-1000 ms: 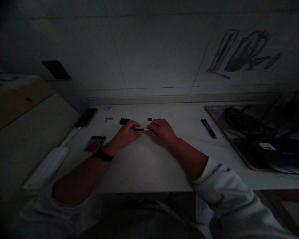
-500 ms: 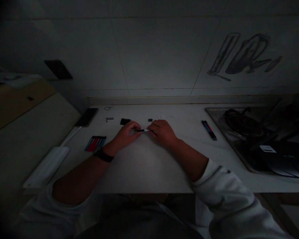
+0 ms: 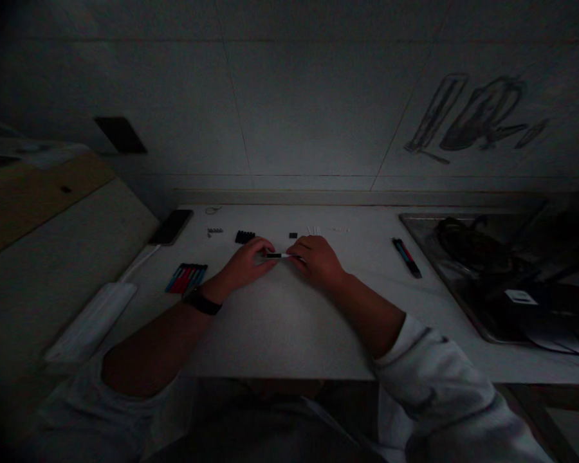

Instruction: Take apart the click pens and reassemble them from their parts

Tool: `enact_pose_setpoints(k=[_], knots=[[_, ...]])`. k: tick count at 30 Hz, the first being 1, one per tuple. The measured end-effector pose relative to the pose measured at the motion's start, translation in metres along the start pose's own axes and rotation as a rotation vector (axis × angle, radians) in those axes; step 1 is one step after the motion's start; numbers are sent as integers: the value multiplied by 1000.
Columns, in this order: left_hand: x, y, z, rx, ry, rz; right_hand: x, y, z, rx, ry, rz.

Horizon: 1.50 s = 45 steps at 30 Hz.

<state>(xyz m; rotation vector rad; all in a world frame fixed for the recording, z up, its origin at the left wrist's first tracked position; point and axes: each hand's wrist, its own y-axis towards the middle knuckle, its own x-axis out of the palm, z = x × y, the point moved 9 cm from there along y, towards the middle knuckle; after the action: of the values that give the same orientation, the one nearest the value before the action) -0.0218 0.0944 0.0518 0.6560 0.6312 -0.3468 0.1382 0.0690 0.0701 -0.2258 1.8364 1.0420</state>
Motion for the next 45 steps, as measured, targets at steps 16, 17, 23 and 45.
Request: enact_pose_setpoints(k=[16, 17, 23, 45], knots=[[4, 0, -4, -37, -32, -39, 0, -1, -1, -8, 17, 11], [5, 1, -4, -31, -29, -51, 0, -1, -1, -12, 18, 9], [6, 3, 1, 20, -23, -72, 1, 0, -3, -19, 24, 4], [-21, 2, -3, 4, 9, 201, 4, -13, 68, 610, 756, 202]])
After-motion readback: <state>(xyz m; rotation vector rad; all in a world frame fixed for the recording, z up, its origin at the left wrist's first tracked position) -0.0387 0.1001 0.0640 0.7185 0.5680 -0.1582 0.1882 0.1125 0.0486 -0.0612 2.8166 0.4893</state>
